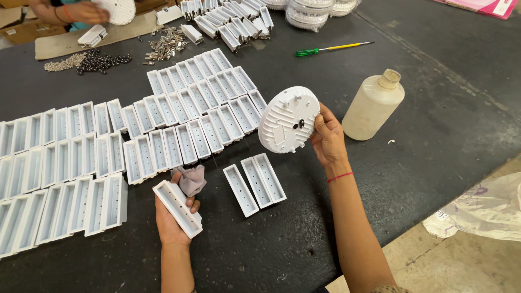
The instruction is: The person wipes the inside of white plastic trays with a cloth, handling them one at a time. They also briefly handle a round white plastic part and a plastic bottle before returning to wiping the trays.
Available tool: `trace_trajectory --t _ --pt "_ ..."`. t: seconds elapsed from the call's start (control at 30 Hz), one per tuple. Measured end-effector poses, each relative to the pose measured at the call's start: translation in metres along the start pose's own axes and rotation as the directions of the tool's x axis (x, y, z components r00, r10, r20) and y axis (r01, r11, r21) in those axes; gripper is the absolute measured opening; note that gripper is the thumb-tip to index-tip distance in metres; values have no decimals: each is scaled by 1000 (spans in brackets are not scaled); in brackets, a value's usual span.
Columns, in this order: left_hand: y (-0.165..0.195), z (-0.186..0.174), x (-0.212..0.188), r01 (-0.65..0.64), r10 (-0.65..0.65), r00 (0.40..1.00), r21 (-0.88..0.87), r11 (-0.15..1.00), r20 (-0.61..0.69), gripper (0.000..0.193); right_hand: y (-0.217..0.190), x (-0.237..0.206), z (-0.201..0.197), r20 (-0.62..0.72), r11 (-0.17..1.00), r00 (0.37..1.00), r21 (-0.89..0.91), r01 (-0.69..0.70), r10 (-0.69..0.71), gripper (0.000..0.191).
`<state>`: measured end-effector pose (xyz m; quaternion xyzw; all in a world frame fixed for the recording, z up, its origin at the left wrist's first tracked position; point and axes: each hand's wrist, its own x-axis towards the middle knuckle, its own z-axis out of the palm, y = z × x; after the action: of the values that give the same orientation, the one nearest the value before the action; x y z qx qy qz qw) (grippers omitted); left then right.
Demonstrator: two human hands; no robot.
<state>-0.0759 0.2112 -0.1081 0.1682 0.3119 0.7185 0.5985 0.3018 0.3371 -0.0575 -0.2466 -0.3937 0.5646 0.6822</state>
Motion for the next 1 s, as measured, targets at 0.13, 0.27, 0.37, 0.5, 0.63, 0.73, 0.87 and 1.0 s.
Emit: trace_trajectory --t 0.13,0.27,0.37,0.5,0.63,0.73,0.87,1.0 --pt "-1 -4 4 32 -26 997 -78 996 78 54 0 0 -1 -29 1000 1000 -19 -2 2 43" --pt "-1 -4 3 10 -8 999 -46 999 39 52 -1 1 -1 -40 998 999 -65 11 -13 41" --pt "-1 -1 1 -14 14 1000 -24 1000 11 45 -3 0 3 -31 979 995 -181 88 -95 38" --pt "0 2 -2 -41 41 999 -14 999 0 38 -11 -4 14 -24 868 974 -460 187 -223 36" --pt "-1 2 -2 -46 46 999 -14 999 24 37 -21 -10 25 -12 732 959 -649 208 -283 33" --pt "-2 2 -2 -42 42 999 -3 999 -12 36 -27 -13 32 28 690 944 -676 260 -329 30" --pt "-2 3 -1 -44 44 999 -11 999 4 35 -34 -17 37 95 528 909 -788 318 -405 29" --pt "-1 4 -2 -43 43 999 -9 999 11 37 -39 -20 41 156 413 882 -838 356 -445 29"
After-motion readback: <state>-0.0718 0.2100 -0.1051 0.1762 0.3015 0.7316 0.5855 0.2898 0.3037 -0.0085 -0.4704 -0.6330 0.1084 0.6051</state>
